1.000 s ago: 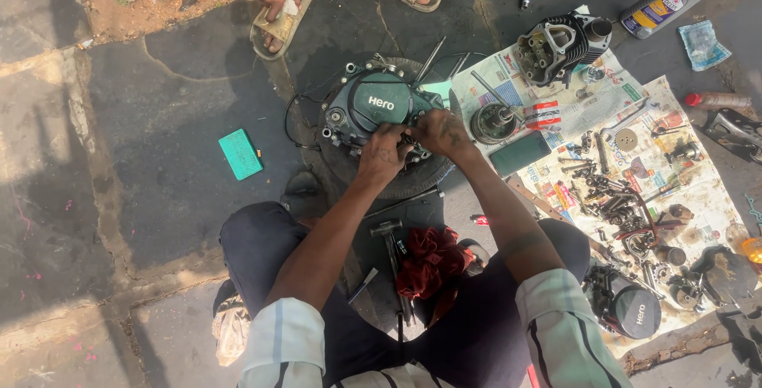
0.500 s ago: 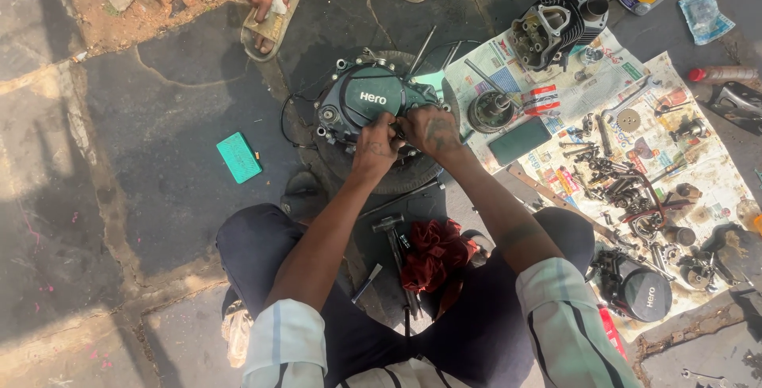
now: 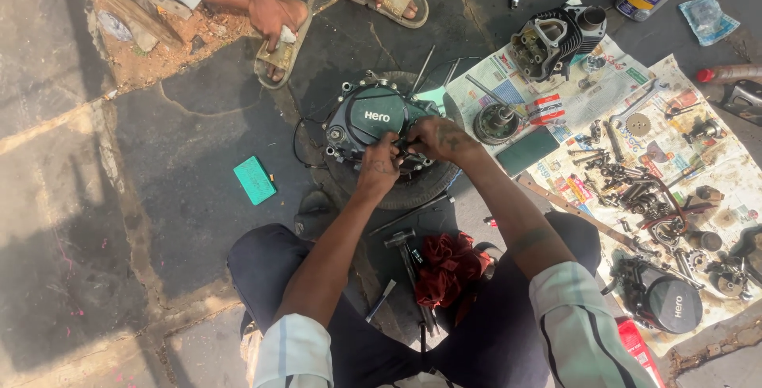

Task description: The recorder is disassembling and working on a motorcycle engine, using various tools to remove bolts and apply sealant.

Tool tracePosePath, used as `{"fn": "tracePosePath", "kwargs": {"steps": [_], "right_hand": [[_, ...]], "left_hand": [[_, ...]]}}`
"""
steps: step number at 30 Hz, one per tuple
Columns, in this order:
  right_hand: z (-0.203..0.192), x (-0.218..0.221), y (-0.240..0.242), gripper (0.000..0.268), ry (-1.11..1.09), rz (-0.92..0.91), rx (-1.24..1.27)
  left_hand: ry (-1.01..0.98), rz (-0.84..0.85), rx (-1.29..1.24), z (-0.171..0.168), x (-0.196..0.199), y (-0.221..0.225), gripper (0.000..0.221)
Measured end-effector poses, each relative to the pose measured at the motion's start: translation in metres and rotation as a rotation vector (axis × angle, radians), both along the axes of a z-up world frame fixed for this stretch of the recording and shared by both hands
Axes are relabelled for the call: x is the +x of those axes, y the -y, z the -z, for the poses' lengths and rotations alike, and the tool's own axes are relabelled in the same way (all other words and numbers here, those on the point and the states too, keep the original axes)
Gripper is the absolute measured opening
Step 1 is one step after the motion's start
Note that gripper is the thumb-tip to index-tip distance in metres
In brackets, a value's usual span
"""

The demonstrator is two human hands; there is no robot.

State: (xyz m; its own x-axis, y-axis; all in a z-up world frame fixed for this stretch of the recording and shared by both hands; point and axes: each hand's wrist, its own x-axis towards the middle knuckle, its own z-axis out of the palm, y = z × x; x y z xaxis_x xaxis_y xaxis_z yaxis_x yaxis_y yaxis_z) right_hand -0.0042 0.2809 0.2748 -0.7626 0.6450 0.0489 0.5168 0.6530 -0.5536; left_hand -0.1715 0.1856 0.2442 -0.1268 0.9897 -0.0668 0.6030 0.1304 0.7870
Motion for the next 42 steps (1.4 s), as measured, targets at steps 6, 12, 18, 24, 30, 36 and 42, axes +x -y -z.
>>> {"fn": "tracePosePath", "kwargs": {"steps": [6, 12, 18, 24, 30, 36, 42], "right_hand": [[0.016, -0.008, 0.007, 0.022, 0.183, 0.305, -0.070], [0.006, 0.007, -0.002, 0.025, 0.014, -0.029, -0.069], [0.013, 0.000, 0.006, 0.021, 0.055, 0.216, -0.131], [0.027, -0.015, 0.012, 0.026, 0.190, 0.480, -0.213], [0.036, -0.005, 0.026, 0.032, -0.017, 0.435, -0.064], [0.024, -0.010, 0.025, 0.034, 0.158, 0.467, -0.090], [0.022, -0.025, 0.037, 0.041, 0.276, 0.603, -0.133]], "left_hand": [[-0.037, 0.051, -0.009, -0.001, -0.002, 0.002, 0.047], [-0.040, 0.031, 0.028, -0.006, -0.001, 0.000, 0.043], [-0.060, 0.022, -0.070, -0.001, 0.001, -0.003, 0.041], [-0.066, 0.051, 0.049, 0.007, -0.002, -0.002, 0.043], [-0.006, 0.014, 0.074, 0.007, -0.001, -0.005, 0.040], [0.010, 0.008, 0.075, 0.004, -0.001, 0.000, 0.041], [-0.038, 0.019, 0.094, 0.006, 0.001, 0.000, 0.042]]}}
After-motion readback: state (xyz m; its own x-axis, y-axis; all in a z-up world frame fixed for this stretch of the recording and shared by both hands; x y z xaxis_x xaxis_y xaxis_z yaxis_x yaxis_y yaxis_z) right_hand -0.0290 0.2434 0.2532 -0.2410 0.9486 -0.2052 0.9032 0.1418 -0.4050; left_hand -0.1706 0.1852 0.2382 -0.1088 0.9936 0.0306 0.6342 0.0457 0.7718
